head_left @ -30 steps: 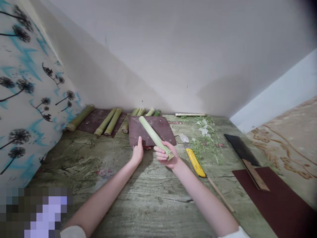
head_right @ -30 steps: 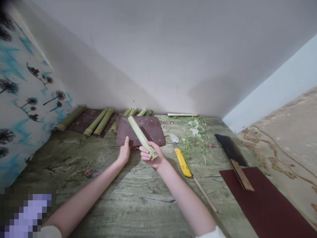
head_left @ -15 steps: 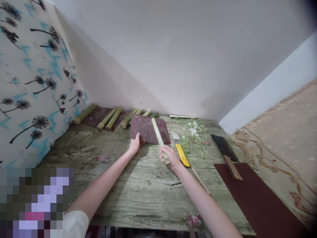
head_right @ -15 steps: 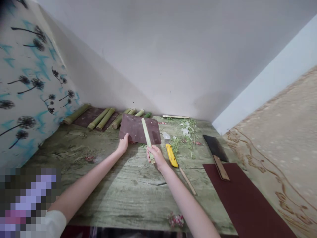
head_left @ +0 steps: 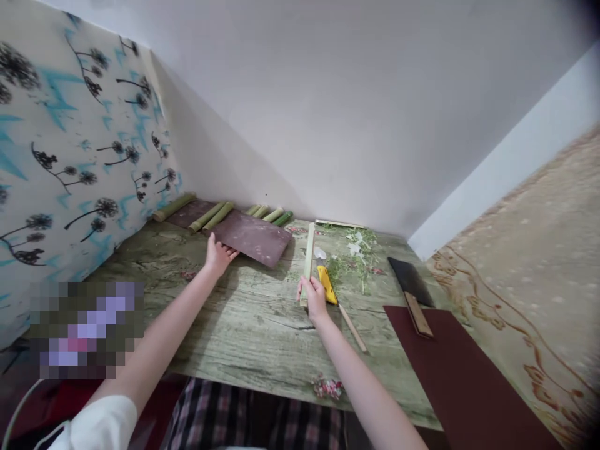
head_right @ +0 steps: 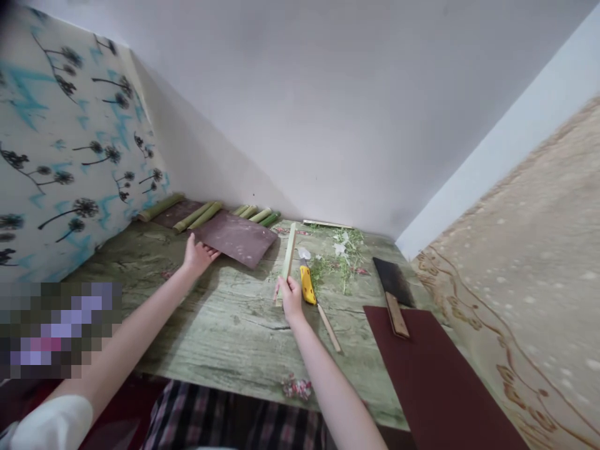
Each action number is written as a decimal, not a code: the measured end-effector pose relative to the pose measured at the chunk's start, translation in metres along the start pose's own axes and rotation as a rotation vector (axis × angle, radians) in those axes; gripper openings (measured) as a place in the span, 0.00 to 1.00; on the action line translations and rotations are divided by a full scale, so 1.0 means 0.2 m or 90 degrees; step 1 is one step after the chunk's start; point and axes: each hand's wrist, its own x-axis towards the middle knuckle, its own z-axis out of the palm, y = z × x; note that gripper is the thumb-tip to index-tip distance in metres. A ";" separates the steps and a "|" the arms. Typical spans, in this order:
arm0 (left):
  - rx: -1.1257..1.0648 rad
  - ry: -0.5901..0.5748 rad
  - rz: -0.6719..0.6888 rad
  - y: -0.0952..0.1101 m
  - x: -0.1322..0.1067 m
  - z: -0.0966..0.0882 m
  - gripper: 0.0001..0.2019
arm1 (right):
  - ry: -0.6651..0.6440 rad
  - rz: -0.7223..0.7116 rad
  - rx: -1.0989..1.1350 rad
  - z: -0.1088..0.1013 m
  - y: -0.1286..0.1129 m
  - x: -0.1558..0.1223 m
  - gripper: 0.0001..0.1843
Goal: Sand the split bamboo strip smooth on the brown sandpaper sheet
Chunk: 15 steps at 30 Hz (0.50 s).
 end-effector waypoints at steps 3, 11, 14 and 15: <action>0.018 -0.003 -0.013 -0.10 -0.04 0.02 0.19 | -0.006 -0.020 0.000 0.01 0.02 0.00 0.17; 0.100 0.086 0.060 -0.24 -0.02 0.16 0.09 | -0.021 -0.088 -0.132 0.01 0.04 -0.03 0.18; 0.076 0.077 0.051 -0.16 -0.01 0.14 0.09 | -0.016 -0.108 -0.182 0.01 0.04 -0.03 0.18; 0.064 0.061 0.029 -0.13 0.00 0.12 0.09 | -0.014 -0.117 -0.195 0.01 0.04 -0.03 0.18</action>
